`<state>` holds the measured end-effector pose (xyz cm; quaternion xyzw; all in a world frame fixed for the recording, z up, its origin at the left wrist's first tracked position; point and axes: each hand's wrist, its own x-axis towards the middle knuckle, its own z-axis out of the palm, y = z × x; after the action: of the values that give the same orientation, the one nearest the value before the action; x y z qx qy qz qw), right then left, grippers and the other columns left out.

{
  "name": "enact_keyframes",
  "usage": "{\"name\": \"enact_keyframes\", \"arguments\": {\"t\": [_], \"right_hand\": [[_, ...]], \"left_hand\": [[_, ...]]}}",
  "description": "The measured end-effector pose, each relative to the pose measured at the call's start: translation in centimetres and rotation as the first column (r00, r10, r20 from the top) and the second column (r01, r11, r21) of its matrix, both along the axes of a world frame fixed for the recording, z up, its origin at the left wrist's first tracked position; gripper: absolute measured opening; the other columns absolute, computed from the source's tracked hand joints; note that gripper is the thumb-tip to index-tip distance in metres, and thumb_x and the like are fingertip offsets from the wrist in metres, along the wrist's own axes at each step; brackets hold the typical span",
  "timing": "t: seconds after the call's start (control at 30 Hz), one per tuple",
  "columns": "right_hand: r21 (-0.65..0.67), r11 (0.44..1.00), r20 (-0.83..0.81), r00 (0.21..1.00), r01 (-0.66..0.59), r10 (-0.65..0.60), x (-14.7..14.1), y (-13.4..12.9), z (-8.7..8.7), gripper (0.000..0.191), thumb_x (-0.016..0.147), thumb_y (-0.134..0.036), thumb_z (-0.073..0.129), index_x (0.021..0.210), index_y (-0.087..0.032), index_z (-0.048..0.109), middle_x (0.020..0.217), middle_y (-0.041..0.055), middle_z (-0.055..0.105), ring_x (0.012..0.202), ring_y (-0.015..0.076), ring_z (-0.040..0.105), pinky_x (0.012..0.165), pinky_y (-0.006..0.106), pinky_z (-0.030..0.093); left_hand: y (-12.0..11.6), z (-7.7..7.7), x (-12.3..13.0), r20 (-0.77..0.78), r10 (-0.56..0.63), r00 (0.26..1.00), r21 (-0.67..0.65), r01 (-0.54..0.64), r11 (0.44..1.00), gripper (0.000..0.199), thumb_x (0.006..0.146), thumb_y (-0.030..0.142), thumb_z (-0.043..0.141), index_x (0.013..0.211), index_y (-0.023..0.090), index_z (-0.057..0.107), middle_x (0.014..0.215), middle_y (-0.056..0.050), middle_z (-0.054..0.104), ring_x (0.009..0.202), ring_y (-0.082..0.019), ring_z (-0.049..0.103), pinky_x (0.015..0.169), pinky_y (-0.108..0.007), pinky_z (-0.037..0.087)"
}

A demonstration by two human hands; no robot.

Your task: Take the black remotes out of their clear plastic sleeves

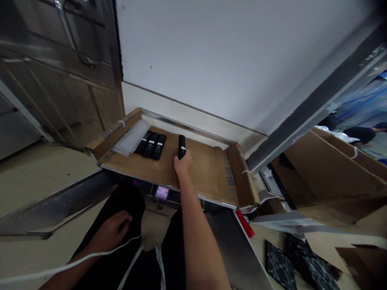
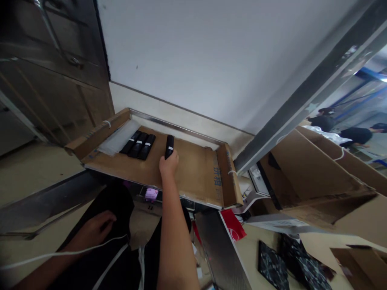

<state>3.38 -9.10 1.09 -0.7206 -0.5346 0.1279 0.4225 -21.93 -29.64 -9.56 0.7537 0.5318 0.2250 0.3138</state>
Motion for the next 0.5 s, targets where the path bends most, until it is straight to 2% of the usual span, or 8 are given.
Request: {"name": "enact_keyframes", "arguments": {"t": [0.07, 0.2, 0.37, 0.43, 0.5], "right_hand": [[-0.019, 1.000, -0.043, 0.999, 0.020, -0.020, -2.1, 1.0, 0.2, 0.043, 0.079, -0.019, 0.061, 0.121, -0.010, 0.055, 0.115, 0.0188, 0.060, 0.111, 0.0299, 0.056, 0.099, 0.041, 0.043], [0.013, 1.000, -0.062, 0.998, -0.011, 0.012, -4.5, 1.3, -0.2, 0.044, 0.079, -0.024, 0.064, 0.120, -0.011, 0.055, 0.116, 0.0195, 0.060, 0.115, 0.0309, 0.055, 0.101, 0.043, 0.042], [0.072, 0.978, -0.167, 0.964, -0.195, 0.205, -3.8, -0.1, -2.1, 0.041, 0.078, -0.018, 0.058, 0.119, -0.015, 0.055, 0.110, 0.0107, 0.065, 0.102, 0.0208, 0.063, 0.092, 0.032, 0.049], [0.068, 0.975, -0.190, 0.957, -0.211, 0.220, -3.1, -0.1, -2.2, 0.038, 0.079, -0.019, 0.057, 0.117, -0.015, 0.057, 0.108, 0.0096, 0.066, 0.096, 0.0184, 0.064, 0.087, 0.029, 0.050], [0.029, 0.979, -0.132, 0.970, -0.201, 0.203, -2.7, 0.5, -1.8, 0.029, 0.080, -0.022, 0.058, 0.108, -0.015, 0.061, 0.101, 0.0088, 0.067, 0.091, 0.0187, 0.063, 0.084, 0.029, 0.050]], "left_hand": [[-0.3, -1.4, -0.1, -0.006, 0.002, 1.000, -0.022, -0.002, 1.000, 0.020, 0.091, 0.023, 0.045, 0.096, 0.021, 0.064, 0.095, -0.005, 0.068, 0.089, -0.020, 0.065, 0.083, -0.030, 0.049], [0.3, -1.3, 0.1, -0.013, -0.078, 0.997, -0.055, 0.077, 0.996, 0.020, 0.090, 0.021, 0.044, 0.093, 0.021, 0.064, 0.094, -0.005, 0.068, 0.088, -0.020, 0.064, 0.082, -0.031, 0.047], [0.8, -1.7, 0.1, -0.045, -0.041, 0.998, -0.044, 0.039, 0.998, 0.017, 0.090, 0.021, 0.045, 0.093, 0.020, 0.062, 0.092, -0.006, 0.067, 0.087, -0.020, 0.063, 0.081, -0.030, 0.045], [0.8, -2.0, 0.1, -0.045, -0.051, 0.998, -0.037, 0.050, 0.998, 0.018, 0.090, 0.021, 0.045, 0.095, 0.020, 0.062, 0.093, -0.006, 0.067, 0.088, -0.019, 0.063, 0.082, -0.030, 0.045], [0.8, -2.2, 0.2, -0.049, -0.064, 0.997, -0.032, 0.063, 0.998, 0.018, 0.090, 0.021, 0.044, 0.094, 0.020, 0.062, 0.092, -0.005, 0.066, 0.086, -0.019, 0.063, 0.082, -0.030, 0.044]]}}
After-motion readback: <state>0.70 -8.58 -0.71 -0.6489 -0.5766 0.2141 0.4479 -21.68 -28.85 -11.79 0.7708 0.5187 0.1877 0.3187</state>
